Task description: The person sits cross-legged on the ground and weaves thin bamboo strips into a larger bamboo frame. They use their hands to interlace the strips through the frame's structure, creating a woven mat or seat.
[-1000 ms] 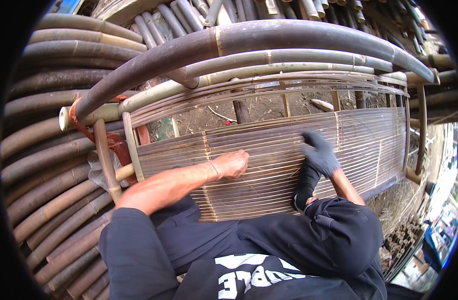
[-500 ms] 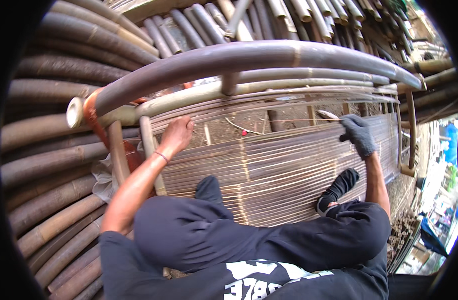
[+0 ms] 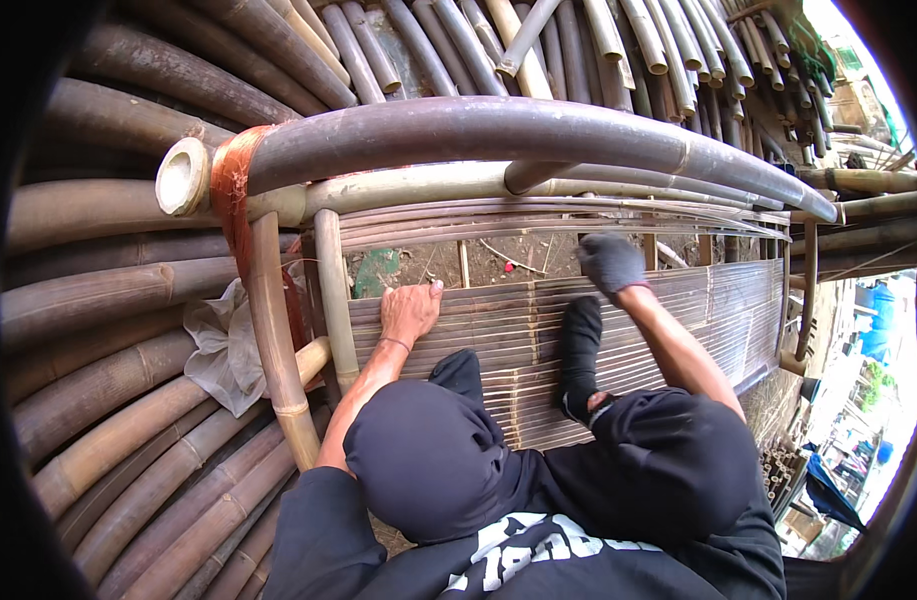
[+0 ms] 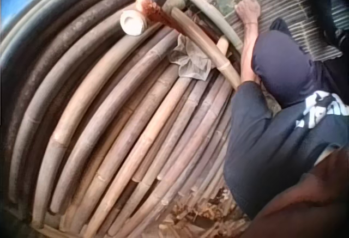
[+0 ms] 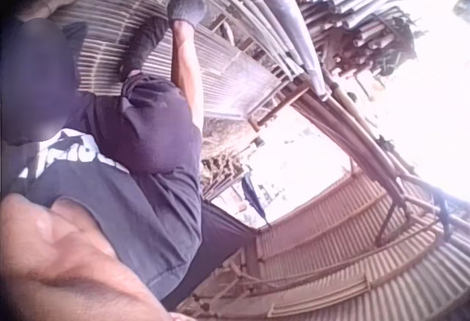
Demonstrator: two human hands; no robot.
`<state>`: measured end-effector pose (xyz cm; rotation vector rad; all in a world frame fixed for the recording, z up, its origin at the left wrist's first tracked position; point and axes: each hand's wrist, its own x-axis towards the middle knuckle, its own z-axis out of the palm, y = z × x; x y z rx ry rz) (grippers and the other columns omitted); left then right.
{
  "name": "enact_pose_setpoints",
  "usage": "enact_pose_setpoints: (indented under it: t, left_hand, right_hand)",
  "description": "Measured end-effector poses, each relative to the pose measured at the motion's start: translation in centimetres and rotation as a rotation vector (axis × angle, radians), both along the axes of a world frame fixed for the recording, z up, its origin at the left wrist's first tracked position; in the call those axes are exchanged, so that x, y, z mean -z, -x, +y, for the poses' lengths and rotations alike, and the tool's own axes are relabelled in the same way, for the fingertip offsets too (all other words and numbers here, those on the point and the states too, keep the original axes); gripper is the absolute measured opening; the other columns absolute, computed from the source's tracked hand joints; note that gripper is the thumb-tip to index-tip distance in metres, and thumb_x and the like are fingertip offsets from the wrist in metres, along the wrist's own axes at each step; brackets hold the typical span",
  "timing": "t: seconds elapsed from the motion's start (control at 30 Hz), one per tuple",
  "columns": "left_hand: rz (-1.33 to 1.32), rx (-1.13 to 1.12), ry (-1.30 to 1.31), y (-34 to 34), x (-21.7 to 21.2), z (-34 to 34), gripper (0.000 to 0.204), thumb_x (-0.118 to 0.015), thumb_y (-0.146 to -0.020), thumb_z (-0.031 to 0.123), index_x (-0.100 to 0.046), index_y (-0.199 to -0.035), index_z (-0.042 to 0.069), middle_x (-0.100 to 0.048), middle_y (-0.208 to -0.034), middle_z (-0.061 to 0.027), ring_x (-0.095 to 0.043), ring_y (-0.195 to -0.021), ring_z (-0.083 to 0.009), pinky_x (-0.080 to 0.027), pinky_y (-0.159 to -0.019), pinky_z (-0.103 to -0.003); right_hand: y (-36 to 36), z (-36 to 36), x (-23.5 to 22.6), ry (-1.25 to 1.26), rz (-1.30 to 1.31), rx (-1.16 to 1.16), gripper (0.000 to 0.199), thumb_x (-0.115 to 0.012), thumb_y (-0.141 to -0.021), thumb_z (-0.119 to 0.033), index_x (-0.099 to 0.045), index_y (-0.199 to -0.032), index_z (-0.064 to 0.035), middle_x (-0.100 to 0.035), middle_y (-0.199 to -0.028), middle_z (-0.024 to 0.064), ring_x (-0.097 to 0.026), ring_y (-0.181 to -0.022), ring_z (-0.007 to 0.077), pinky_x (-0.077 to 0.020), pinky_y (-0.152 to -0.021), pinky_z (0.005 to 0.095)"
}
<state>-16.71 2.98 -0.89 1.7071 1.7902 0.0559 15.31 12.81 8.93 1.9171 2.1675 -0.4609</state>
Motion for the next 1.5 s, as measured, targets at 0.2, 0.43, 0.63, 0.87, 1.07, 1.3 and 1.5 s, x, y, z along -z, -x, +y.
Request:
enact_pose_setpoints:
  t: [0.2,0.43,0.63,0.87,1.07,1.3,1.5]
  left_hand:
    - [-0.129,-0.073,0.077,-0.9,3.0,1.5,0.036,-0.043,-0.095,0.026,-0.067,-0.094,-0.001,-0.067,-0.095,-0.0295,-0.066,-0.093,-0.0413,-0.047,-0.092,-0.051]
    - [-0.313,0.025,0.455,-2.3,5.7,5.9,0.022,-0.057,-0.085,0.010,-0.067,-0.097,-0.006,-0.067,-0.092,-0.0300,-0.068,-0.093,-0.0383,-0.054,-0.083,-0.045]
    - [-0.378,-0.283,0.108,-0.5,1.1,3.7,0.021,-0.067,-0.081,0.024,-0.074,-0.086,0.005,-0.069,-0.093,-0.0166,-0.067,-0.086,-0.0336,-0.052,-0.079,-0.045]
    - [-0.123,-0.290,-0.044,-2.4,-1.2,2.9,0.016,-0.070,-0.078,0.024,-0.077,-0.084,0.011,-0.067,-0.090,-0.0113,-0.065,-0.086,-0.0300,-0.049,-0.077,-0.040]
    - [-0.610,-0.502,0.449,-1.7,-0.7,2.8,0.018,-0.075,-0.077,0.021,-0.077,-0.085,0.004,-0.072,-0.077,-0.0076,-0.063,-0.071,-0.0167,-0.049,-0.068,-0.030]
    - [-0.841,-0.621,0.674,-1.9,-0.9,2.1,0.015,-0.074,-0.080,0.018,-0.076,-0.083,0.004,-0.059,-0.062,0.0009,-0.045,-0.051,-0.0073,-0.034,-0.045,-0.026]
    - [-0.920,-0.612,0.679,-1.5,-1.3,2.3,0.013,-0.073,-0.080,0.017,-0.076,-0.083,0.004,-0.054,-0.061,0.0036,-0.036,-0.047,-0.0044,-0.024,-0.041,-0.024]
  right_hand:
    - [8.0,0.4,9.5,0.437,0.097,-0.187,0.032,-0.053,-0.087,-0.033,-0.073,-0.100,-0.0111,-0.070,-0.103,0.0185,-0.066,-0.099,0.0374,-0.0525,-0.088,0.0445]
    - [11.1,1.4,16.4,0.831,0.531,-0.493,0.037,-0.051,-0.086,-0.029,-0.068,-0.109,-0.0064,-0.068,-0.112,0.0198,-0.065,-0.102,0.0380,-0.0507,-0.088,0.0416]
    - [6.2,0.5,6.5,0.081,0.618,-0.462,0.025,-0.063,-0.081,-0.024,-0.071,-0.100,-0.0088,-0.068,-0.096,0.0132,-0.065,-0.090,0.0331,-0.0497,-0.090,0.0440]
    - [6.9,-3.0,6.6,-0.009,0.421,-0.898,0.011,-0.063,-0.071,-0.019,-0.068,-0.079,-0.0124,-0.063,-0.077,0.0069,-0.064,-0.081,0.0286,-0.0496,-0.081,0.0437]
    - [5.6,-3.1,6.8,0.028,0.183,-0.910,0.006,-0.064,-0.069,-0.017,-0.066,-0.069,-0.0110,-0.061,-0.070,0.0088,-0.063,-0.074,0.0272,-0.0474,-0.069,0.0406]
    - [1.7,1.1,2.6,-0.198,0.142,-0.369,0.010,-0.069,-0.075,-0.015,-0.063,-0.081,-0.0105,-0.061,-0.079,0.0121,-0.060,-0.072,0.0318,-0.0455,-0.061,0.0454]
    - [9.3,-2.8,7.0,0.031,0.740,-0.548,0.016,-0.074,-0.075,-0.020,-0.068,-0.087,-0.0109,-0.062,-0.084,0.0126,-0.060,-0.077,0.0357,-0.0476,-0.068,0.0458]
